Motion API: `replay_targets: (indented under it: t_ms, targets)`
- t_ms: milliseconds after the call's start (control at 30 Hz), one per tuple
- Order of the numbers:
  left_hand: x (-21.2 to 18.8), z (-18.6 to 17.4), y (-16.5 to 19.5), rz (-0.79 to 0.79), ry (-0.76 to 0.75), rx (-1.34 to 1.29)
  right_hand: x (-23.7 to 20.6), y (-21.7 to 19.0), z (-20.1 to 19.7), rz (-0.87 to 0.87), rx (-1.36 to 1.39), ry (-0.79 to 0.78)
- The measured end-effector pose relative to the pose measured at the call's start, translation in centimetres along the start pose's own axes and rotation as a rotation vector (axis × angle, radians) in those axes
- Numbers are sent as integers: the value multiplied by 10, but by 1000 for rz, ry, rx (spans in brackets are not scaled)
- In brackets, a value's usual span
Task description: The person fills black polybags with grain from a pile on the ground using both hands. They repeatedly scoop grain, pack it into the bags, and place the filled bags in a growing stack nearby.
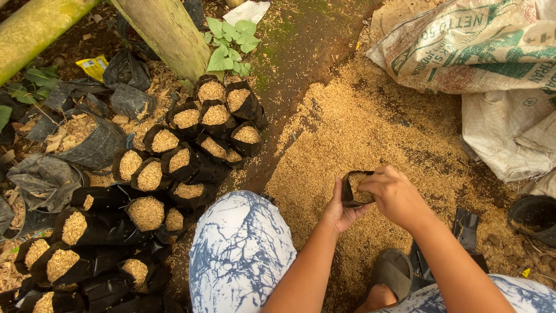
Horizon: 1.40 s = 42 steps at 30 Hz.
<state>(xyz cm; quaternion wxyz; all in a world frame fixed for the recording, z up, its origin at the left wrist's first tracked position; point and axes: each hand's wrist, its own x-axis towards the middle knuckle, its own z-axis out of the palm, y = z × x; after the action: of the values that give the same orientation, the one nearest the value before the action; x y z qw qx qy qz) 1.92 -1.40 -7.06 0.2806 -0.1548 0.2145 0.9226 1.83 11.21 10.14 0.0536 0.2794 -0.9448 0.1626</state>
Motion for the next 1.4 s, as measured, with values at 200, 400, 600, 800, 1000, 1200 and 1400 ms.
replay_targets:
  t_ms: [200,400,600,800,1000,1200,1400]
  targets:
    - [-16,20,8,-37,-56,142,-2,17,-11,147,112,128]
    - [-25,39,16,-266,-2,240,1,30,0,524,353,-131]
    - [-18,31,11,-33,-130,66,1,51,6,821,554,-18]
    - [-4,24,-1,106,-129,-281,2,39,25,854,745,13]
    - [-3,23,4,109,151,-167,-1,29,12,478,189,185]
    - [-1,19,1,149,58,-92,4,-2,9,239,114,88]
    - [1,12,-2,33,87,41,10,-16,9,418,215,12]
